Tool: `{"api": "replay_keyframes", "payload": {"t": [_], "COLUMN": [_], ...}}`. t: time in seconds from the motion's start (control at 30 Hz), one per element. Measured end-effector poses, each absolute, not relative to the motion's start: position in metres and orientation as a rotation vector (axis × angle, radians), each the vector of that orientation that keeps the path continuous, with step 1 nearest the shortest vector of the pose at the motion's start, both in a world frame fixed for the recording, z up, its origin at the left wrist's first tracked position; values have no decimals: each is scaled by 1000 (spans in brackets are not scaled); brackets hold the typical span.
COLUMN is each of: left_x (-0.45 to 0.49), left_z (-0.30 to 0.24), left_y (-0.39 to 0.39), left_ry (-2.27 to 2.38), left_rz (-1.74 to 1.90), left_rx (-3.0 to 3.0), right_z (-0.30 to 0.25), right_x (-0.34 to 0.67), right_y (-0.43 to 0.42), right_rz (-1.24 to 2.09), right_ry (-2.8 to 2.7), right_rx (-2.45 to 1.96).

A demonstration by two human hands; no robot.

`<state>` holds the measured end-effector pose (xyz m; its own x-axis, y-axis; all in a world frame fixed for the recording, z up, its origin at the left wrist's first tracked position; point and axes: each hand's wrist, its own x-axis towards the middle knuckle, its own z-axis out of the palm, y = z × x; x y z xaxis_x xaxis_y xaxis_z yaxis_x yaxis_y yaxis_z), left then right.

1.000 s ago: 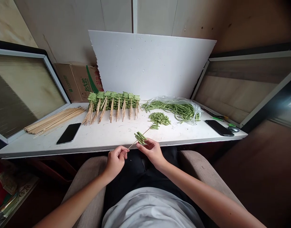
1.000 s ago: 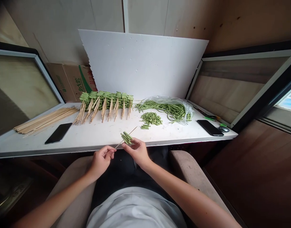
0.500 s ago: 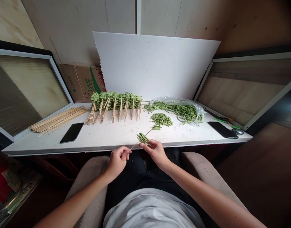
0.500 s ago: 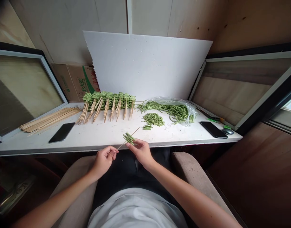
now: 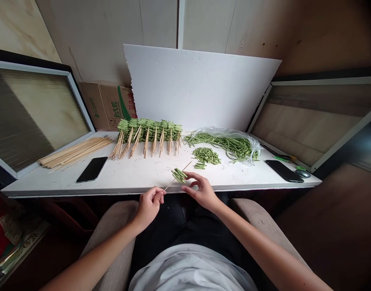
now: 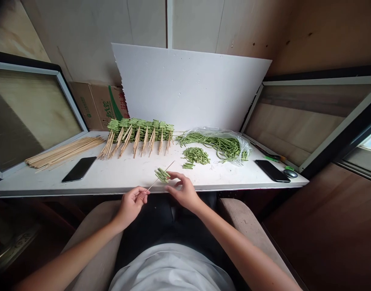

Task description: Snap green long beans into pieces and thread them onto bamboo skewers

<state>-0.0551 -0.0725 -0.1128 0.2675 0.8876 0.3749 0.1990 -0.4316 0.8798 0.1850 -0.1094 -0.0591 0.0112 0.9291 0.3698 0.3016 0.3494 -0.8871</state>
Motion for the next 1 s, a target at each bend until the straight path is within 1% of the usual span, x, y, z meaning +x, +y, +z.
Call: {"api": "replay_keyframes", "payload": {"t": [0.1,0.23,0.3,0.5,0.63,0.73,0.8,0.87,1.0], "left_x": [-55,-56,-56,-55,-55,-55,-56,-55,-54], "left_z": [-116,-121,-123,-120,-117,-118,-118,-118,-118], "left_y": [-70,-67,-67,-70,-71,-70,-71,-71,-72], "left_ry": [978,984,988,980,961,956,957,954,944], "left_rz": [1231,1243,1245,1234,1225,1215,1208,1209,1211], "left_rx": [1770,1766,1773,1770,1781,1793,1802,1808,1831], "right_z": [-49,-43,-43,-51,-59,-62,-59,-52,-34], "right_x": [217,266,285,293,286,283,281,277,268], "right_y": [-95,-67,-56,-44,-44,-49,-55,-62,-72], "right_rz": [447,-6,-138,-232,-259,-214,-78,193,865], "right_ry": [-1636,-1698,-1758,-1944,-1918,-1863,-1788,-1651,-1264], "right_rx": [-1256,-1519,-1615,-1760,-1786,-1694,-1592,-1487,-1217]}}
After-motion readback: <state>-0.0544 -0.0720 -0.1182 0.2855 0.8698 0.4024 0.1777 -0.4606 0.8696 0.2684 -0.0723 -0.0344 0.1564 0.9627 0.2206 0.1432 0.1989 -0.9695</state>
